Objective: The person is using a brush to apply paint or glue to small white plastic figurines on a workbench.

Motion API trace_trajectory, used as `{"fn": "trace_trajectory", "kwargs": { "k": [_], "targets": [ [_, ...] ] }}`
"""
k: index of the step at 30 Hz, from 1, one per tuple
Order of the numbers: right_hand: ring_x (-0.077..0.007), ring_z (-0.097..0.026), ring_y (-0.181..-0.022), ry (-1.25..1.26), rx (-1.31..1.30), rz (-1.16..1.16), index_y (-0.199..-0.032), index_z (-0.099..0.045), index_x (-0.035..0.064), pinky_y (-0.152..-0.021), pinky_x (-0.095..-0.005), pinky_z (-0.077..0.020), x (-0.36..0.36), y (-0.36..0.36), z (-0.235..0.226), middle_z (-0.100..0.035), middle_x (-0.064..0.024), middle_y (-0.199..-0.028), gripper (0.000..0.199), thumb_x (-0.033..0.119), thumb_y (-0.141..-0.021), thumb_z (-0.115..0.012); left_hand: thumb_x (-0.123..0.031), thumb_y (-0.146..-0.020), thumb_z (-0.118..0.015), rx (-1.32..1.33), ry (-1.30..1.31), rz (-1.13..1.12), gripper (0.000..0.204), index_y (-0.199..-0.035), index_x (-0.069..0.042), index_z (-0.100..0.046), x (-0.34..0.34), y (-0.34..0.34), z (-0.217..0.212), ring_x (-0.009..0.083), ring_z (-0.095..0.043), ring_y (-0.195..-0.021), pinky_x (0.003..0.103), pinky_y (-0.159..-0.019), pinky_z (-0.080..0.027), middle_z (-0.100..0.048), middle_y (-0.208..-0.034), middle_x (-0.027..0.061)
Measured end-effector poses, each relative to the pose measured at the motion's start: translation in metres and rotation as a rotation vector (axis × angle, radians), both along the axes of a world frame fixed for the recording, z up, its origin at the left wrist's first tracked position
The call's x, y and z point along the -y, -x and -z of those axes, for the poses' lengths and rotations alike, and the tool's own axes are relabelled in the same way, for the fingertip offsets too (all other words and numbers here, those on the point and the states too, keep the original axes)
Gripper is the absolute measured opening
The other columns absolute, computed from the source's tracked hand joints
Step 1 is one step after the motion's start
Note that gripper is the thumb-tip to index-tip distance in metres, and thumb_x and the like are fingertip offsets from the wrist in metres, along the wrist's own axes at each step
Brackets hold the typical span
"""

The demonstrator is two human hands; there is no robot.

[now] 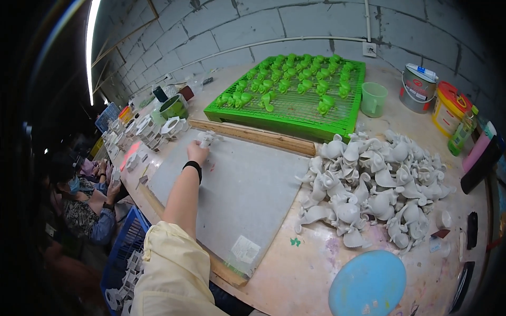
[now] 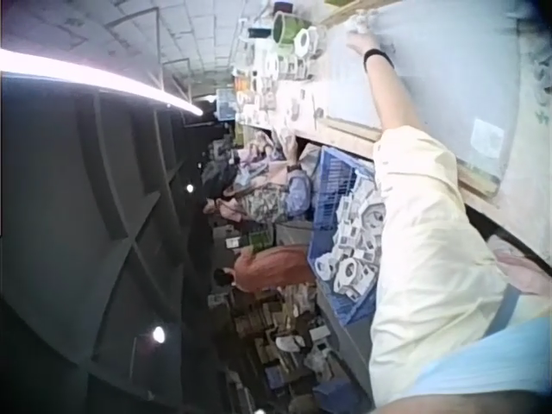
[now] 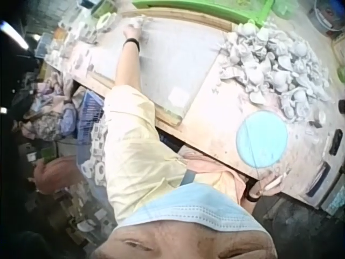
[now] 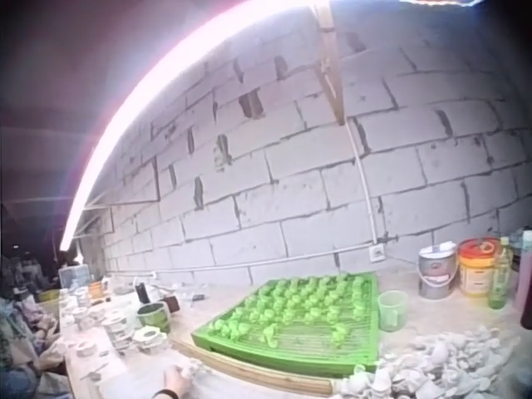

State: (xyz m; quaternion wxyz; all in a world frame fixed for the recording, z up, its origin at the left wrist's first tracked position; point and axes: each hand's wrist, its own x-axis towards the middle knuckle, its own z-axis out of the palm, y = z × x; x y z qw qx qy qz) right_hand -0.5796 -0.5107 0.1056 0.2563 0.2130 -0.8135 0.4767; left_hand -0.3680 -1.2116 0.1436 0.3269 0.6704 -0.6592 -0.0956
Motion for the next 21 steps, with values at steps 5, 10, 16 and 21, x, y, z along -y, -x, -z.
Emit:
{"fn": "trace_trajectory", "kwargs": {
  "k": [5,10,16,21],
  "targets": [
    [-0.0307,-0.060,-0.085,0.164,0.152,-0.127,-0.116,-0.046,-0.0093,-0.073,-0.0370,-0.0500,0.003,-0.001,-0.007,-0.058,-0.0238,-0.103,0.038,0.004,-0.085,-0.062,-0.010,-0.066,-0.070,0.024,-0.016,0.031,0.034,-0.098,-0.003,-0.059,0.004,0.001,0.010,0.0371,-0.054,-0.100,0.039,-0.089,-0.045,-0.058,-0.102,0.0214],
    [-0.0322,-0.059,-0.090,0.064,0.129,-0.090,-0.116,-0.045,-0.0109,-0.076,-0.0389,-0.0495,0.003,-0.002,-0.009,-0.057,-0.0247,-0.106,0.038,0.004,-0.085,-0.061,-0.012,-0.066,-0.072,0.034,0.012,-0.070,0.039,-0.100,-0.003,-0.055,-0.005,0.011,0.006,0.0371,-0.055,-0.101,0.040,-0.088,-0.045,-0.057,-0.105,0.0212],
    [-0.0321,-0.058,-0.092,0.081,0.089,-0.081,-0.116,-0.046,-0.0092,-0.078,-0.0389,-0.0488,0.007,-0.003,-0.009,-0.056,-0.0242,-0.109,0.037,0.003,-0.084,-0.060,-0.013,-0.067,-0.071,0.063,-0.010,-0.051,0.043,-0.104,-0.001,-0.053,-0.013,0.012,0.003,0.0377,-0.054,-0.105,0.041,-0.090,-0.044,-0.055,-0.111,0.0223],
    [-0.0285,-0.058,-0.091,0.214,0.193,-0.087,-0.117,-0.044,-0.0080,-0.078,-0.0369,-0.0483,0.008,-0.005,-0.011,-0.056,-0.0222,-0.108,0.037,0.003,-0.085,-0.059,-0.012,-0.069,-0.066,0.053,0.011,0.034,0.044,-0.110,0.003,-0.054,-0.005,-0.002,0.007,0.0377,-0.054,-0.105,0.040,-0.090,-0.045,-0.057,-0.109,0.0229]
  ]
}}
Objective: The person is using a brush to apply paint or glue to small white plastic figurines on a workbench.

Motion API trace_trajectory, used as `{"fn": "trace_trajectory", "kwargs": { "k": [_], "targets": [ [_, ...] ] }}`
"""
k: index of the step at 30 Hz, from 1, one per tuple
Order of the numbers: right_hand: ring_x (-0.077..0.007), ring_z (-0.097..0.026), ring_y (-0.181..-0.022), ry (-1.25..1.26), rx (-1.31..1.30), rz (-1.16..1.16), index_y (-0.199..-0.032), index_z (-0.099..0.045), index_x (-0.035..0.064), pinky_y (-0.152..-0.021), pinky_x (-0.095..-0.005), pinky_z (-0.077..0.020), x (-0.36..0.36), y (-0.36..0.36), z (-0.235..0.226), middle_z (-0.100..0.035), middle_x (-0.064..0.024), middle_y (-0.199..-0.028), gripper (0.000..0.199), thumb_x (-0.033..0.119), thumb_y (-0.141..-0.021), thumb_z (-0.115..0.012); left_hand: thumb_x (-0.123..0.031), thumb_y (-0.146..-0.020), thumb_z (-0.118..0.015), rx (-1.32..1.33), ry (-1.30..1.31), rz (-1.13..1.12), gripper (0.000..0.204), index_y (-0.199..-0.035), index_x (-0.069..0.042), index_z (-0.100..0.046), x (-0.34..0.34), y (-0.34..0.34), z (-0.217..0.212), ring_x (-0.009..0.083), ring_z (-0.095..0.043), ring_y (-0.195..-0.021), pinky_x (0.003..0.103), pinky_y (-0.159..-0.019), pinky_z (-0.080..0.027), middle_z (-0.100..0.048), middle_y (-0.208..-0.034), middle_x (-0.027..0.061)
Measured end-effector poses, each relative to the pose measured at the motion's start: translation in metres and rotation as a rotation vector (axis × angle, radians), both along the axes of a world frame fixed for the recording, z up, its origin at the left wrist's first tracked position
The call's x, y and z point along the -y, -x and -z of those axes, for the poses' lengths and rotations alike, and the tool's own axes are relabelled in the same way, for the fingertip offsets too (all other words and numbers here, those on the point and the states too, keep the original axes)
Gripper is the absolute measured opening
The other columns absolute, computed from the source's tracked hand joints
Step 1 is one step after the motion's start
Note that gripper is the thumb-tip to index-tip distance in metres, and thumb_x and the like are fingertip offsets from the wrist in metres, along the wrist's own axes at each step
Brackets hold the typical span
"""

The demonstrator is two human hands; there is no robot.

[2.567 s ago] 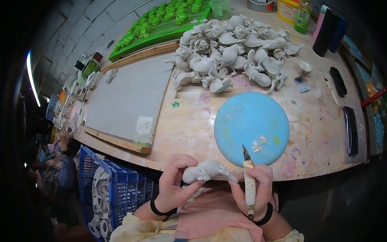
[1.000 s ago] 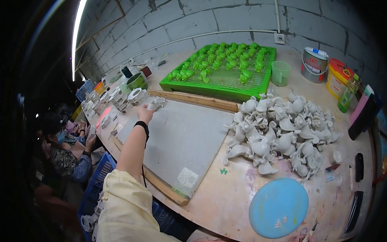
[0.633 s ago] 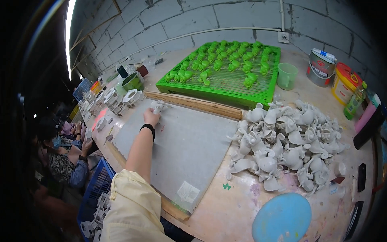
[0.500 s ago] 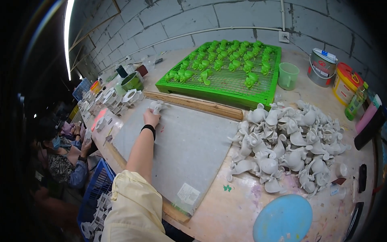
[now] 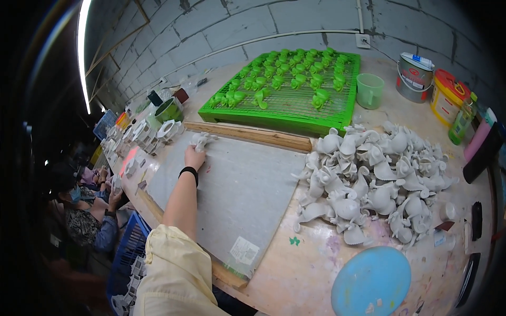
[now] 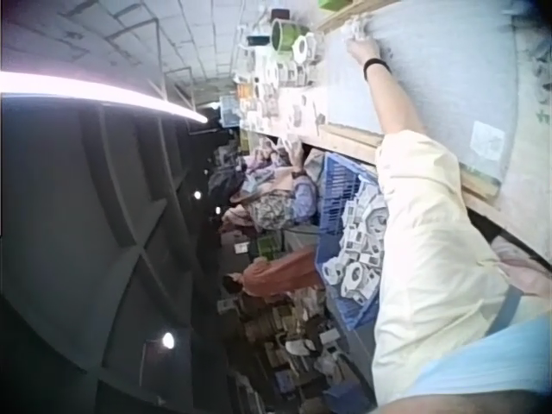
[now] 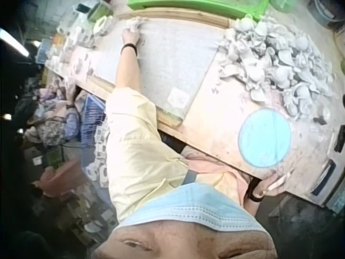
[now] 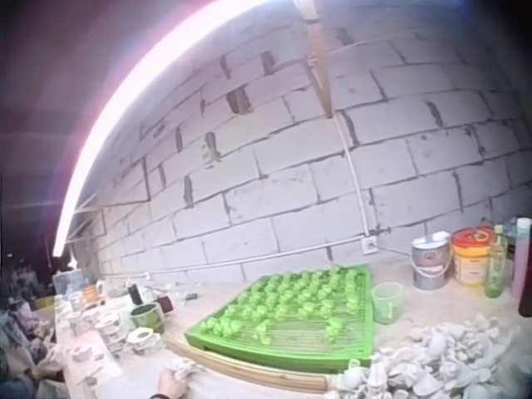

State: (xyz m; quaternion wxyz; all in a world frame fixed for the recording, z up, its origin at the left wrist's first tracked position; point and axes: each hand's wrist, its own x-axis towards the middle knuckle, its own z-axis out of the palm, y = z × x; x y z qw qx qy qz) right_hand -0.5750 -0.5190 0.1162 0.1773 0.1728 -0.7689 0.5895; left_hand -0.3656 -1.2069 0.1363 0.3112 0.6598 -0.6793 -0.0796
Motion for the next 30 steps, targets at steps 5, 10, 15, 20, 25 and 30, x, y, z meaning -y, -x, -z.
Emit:
{"fn": "trace_trajectory", "kwargs": {
  "k": [5,10,15,20,25,30],
  "targets": [
    [-0.0282,-0.058,-0.090,-0.044,-0.046,-0.007,-0.117,-0.044,-0.0078,-0.077,-0.0369,-0.0485,-0.005,0.002,0.005,-0.057,-0.0219,-0.107,0.038,0.005,-0.085,-0.059,-0.012,-0.066,-0.067,-0.025,0.045,0.205,0.038,-0.099,0.006,-0.064,0.008,-0.015,0.006,0.0341,-0.062,-0.088,0.038,-0.080,-0.049,-0.064,-0.090,0.0210],
    [-0.0292,-0.057,-0.094,0.021,0.016,-0.046,-0.115,-0.046,-0.0076,-0.079,-0.0372,-0.0476,0.000,0.000,0.000,-0.057,-0.0215,-0.108,0.036,0.008,-0.085,-0.060,-0.013,-0.063,-0.070,-0.069,0.040,0.262,0.040,-0.098,0.005,-0.065,0.004,-0.022,0.008,0.0281,-0.061,-0.076,0.035,-0.073,-0.049,-0.064,-0.082,0.0175],
    [-0.0313,-0.055,-0.098,-0.066,-0.004,0.011,-0.115,-0.046,-0.0084,-0.083,-0.0390,-0.0459,0.005,-0.002,-0.008,-0.055,-0.0225,-0.111,0.037,0.008,-0.084,-0.060,-0.014,-0.062,-0.071,-0.053,0.054,0.308,0.039,-0.097,0.003,-0.065,0.010,-0.028,0.011,0.0258,-0.060,-0.072,0.033,-0.069,-0.048,-0.064,-0.080,0.0153],
    [-0.0318,-0.055,-0.099,-0.087,-0.058,-0.014,-0.116,-0.046,-0.0087,-0.084,-0.0396,-0.0458,0.002,0.000,-0.003,-0.054,-0.0230,-0.112,0.039,0.008,-0.084,-0.061,-0.015,-0.065,-0.072,-0.001,0.048,0.250,0.040,-0.099,0.003,-0.064,0.016,-0.024,0.014,0.0286,-0.063,-0.081,0.035,-0.076,-0.049,-0.065,-0.088,0.0176],
    [-0.0327,-0.055,-0.099,-0.065,-0.018,0.002,-0.117,-0.046,-0.0088,-0.085,-0.0405,-0.0457,-0.004,0.000,0.003,-0.055,-0.0233,-0.112,0.039,0.008,-0.085,-0.061,-0.013,-0.065,-0.074,-0.025,0.059,0.167,0.036,-0.096,0.003,-0.064,0.021,-0.022,0.013,0.0306,-0.063,-0.085,0.036,-0.078,-0.049,-0.065,-0.092,0.0190],
    [-0.0306,-0.058,-0.092,-0.177,-0.185,0.010,-0.118,-0.045,-0.0084,-0.078,-0.0379,-0.0488,-0.002,0.005,0.003,-0.057,-0.0218,-0.106,0.041,0.008,-0.085,-0.062,-0.013,-0.065,-0.075,-0.075,0.008,0.146,0.034,-0.093,0.003,-0.063,0.022,-0.020,0.015,0.0315,-0.063,-0.085,0.037,-0.077,-0.049,-0.064,-0.091,0.0201]
  ]
}}
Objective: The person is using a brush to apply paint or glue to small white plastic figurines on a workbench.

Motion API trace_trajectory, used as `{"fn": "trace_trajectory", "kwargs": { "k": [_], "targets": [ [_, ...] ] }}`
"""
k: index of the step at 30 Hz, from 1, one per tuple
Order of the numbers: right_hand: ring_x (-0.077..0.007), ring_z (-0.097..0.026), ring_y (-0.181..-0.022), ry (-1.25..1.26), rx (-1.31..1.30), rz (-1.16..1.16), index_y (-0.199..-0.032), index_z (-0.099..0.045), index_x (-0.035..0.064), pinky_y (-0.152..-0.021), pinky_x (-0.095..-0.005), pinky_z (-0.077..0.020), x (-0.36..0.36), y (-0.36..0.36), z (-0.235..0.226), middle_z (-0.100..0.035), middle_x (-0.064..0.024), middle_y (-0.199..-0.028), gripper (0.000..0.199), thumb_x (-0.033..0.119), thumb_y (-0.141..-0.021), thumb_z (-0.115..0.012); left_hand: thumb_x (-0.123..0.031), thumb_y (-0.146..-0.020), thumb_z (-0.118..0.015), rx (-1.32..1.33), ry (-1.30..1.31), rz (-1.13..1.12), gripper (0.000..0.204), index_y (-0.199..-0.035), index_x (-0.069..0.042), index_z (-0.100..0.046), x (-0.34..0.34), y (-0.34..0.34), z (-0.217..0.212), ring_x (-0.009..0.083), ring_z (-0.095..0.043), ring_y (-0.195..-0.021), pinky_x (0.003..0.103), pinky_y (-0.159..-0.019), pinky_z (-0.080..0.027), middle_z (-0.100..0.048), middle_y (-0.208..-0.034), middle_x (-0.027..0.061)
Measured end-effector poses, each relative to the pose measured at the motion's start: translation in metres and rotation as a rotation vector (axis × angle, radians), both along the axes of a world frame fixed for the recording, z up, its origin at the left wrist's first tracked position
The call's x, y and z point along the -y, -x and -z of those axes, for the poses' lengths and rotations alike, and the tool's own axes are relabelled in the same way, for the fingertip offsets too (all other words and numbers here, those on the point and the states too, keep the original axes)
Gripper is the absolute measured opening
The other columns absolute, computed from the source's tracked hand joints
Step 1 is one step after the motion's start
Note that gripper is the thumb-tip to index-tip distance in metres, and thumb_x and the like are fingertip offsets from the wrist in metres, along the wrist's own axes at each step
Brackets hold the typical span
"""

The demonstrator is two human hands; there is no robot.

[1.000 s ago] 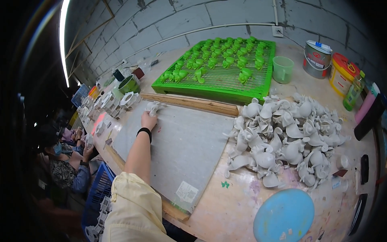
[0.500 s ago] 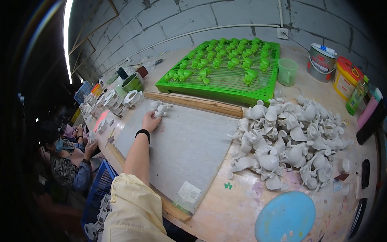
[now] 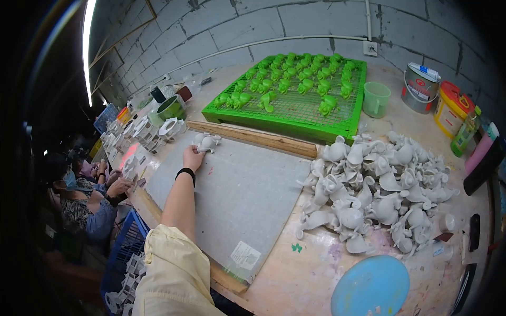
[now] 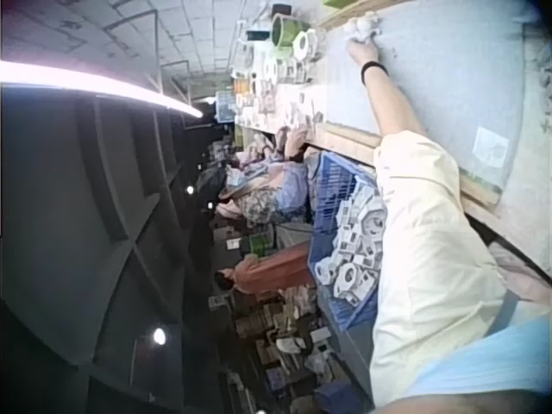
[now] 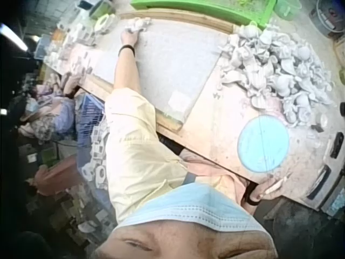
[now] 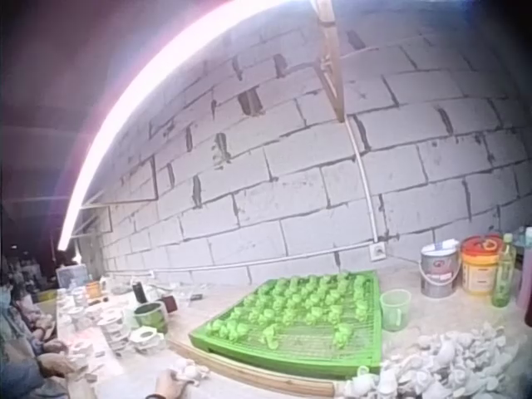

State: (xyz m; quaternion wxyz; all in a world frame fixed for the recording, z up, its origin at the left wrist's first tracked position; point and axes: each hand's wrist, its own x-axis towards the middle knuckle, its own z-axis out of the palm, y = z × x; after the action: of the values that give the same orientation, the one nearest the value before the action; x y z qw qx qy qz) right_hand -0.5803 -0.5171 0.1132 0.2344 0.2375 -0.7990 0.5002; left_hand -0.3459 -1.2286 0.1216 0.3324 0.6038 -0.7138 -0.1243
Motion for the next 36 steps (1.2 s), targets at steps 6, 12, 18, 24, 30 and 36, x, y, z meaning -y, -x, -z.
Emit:
{"fn": "trace_trajectory", "kwargs": {
  "k": [6,12,18,24,30,36],
  "targets": [
    [-0.0257,-0.058,-0.082,0.091,0.126,-0.055,-0.117,-0.045,-0.0076,-0.068,-0.0332,-0.0499,-0.005,-0.002,0.005,-0.059,-0.0190,-0.101,0.039,0.008,-0.086,-0.061,-0.015,-0.067,-0.076,0.079,0.143,-0.085,0.032,-0.089,0.002,-0.059,0.008,-0.004,0.009,0.0235,-0.061,-0.074,0.034,-0.071,-0.049,-0.063,-0.079,0.0125],
    [-0.0250,-0.059,-0.081,0.131,0.073,-0.034,-0.116,-0.045,-0.0065,-0.066,-0.0308,-0.0500,0.002,0.000,0.005,-0.059,-0.0200,-0.100,0.038,0.009,-0.086,-0.061,-0.012,-0.069,-0.072,0.077,0.089,-0.115,0.030,-0.090,0.002,-0.057,0.000,0.006,0.005,0.0279,-0.062,-0.079,0.036,-0.073,-0.049,-0.064,-0.084,0.0143],
    [-0.0266,-0.060,-0.082,0.205,0.083,-0.097,-0.119,-0.043,-0.0070,-0.067,-0.0331,-0.0514,-0.009,0.003,0.020,-0.058,-0.0205,-0.104,0.040,0.009,-0.086,-0.061,-0.008,-0.072,-0.065,0.023,0.091,-0.255,0.039,-0.107,0.002,-0.051,0.004,-0.025,-0.016,0.0351,-0.059,-0.094,0.040,-0.083,-0.046,-0.062,-0.095,0.0213],
    [-0.0284,-0.060,-0.084,0.116,0.041,-0.106,-0.114,-0.046,-0.0081,-0.069,-0.0343,-0.0514,-0.008,0.002,0.010,-0.058,-0.0229,-0.103,0.035,0.006,-0.085,-0.060,-0.013,-0.072,-0.066,-0.066,0.126,-0.059,0.042,-0.107,0.004,-0.051,-0.031,-0.012,-0.068,0.0297,-0.061,-0.085,0.038,-0.078,-0.047,-0.063,-0.086,0.0167],
    [-0.0157,-0.048,-0.084,0.221,0.228,-0.245,-0.125,-0.036,-0.0025,-0.075,-0.0281,-0.0417,-0.019,0.003,0.026,-0.050,-0.0090,-0.095,0.043,0.011,-0.086,-0.051,-0.012,-0.079,-0.066,-0.102,-0.037,0.534,0.029,-0.102,0.003,-0.057,-0.149,0.041,-0.113,0.0110,-0.057,-0.075,0.025,-0.068,-0.047,-0.061,-0.081,0.0056],
    [-0.0166,-0.046,-0.076,0.214,0.166,-0.289,-0.115,-0.040,-0.0021,-0.068,-0.0280,-0.0405,-0.009,0.010,0.013,-0.045,-0.0092,-0.088,0.038,0.012,-0.083,-0.055,-0.017,-0.076,-0.068,0.222,-0.051,1.047,0.033,-0.104,-0.004,-0.058,-0.302,0.126,-0.096,0.0260,-0.059,-0.094,0.035,-0.078,-0.048,-0.059,-0.100,0.0138]
  ]
}}
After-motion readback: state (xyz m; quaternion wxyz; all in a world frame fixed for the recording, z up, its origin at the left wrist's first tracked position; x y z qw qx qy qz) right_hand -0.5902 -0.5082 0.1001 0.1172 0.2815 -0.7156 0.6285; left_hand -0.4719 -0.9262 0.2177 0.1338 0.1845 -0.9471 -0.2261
